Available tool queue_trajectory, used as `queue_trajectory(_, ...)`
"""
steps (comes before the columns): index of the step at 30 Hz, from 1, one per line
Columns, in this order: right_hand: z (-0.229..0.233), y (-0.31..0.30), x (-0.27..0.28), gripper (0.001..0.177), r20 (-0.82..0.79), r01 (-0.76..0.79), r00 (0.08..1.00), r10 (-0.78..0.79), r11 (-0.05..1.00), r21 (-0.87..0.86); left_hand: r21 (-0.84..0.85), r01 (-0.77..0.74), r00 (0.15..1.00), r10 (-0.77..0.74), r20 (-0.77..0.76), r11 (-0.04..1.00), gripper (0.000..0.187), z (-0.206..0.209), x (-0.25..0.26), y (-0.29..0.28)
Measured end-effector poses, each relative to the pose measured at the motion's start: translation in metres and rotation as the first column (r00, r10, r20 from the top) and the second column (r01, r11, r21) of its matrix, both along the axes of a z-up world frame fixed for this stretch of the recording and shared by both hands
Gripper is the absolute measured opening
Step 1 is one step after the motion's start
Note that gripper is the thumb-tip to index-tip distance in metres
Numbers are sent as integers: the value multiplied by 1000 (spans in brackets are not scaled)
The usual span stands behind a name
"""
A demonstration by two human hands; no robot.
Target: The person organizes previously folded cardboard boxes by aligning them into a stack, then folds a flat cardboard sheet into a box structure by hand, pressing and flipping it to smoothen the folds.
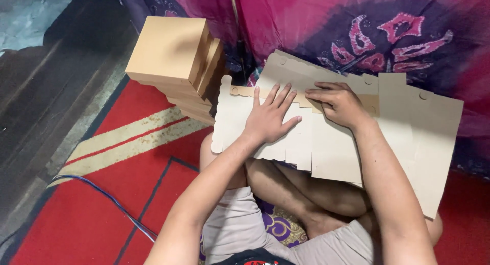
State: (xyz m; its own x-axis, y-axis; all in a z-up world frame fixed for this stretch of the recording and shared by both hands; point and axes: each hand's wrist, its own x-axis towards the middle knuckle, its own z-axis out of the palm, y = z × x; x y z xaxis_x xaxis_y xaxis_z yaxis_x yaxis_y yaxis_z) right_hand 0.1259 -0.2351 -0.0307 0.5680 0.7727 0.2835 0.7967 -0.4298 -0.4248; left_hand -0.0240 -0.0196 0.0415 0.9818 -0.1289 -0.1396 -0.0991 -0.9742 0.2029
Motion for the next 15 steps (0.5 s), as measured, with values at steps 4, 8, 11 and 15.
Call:
queue_trajectory(4,-5,-1,2,51,0,11,1000,-11,1000,13,3,1,1000,-1,7,1000,77,-1,2,0)
queue_trajectory(8,-6,-1,9,50,25,-21,1000,19,999,51,9,0,1000,0,23,1000,77,-4,7,0)
queue_trajectory(11,-15,-3,9,50,27,-33,999,32,998,46,12,-4,999,4,35,1000,76,-12,5,-2)
queue_trajectory(15,-5,-3,5,48,59,-45,997,44,999,24,14,-24,999,24,47,1000,75,-14,7,-3)
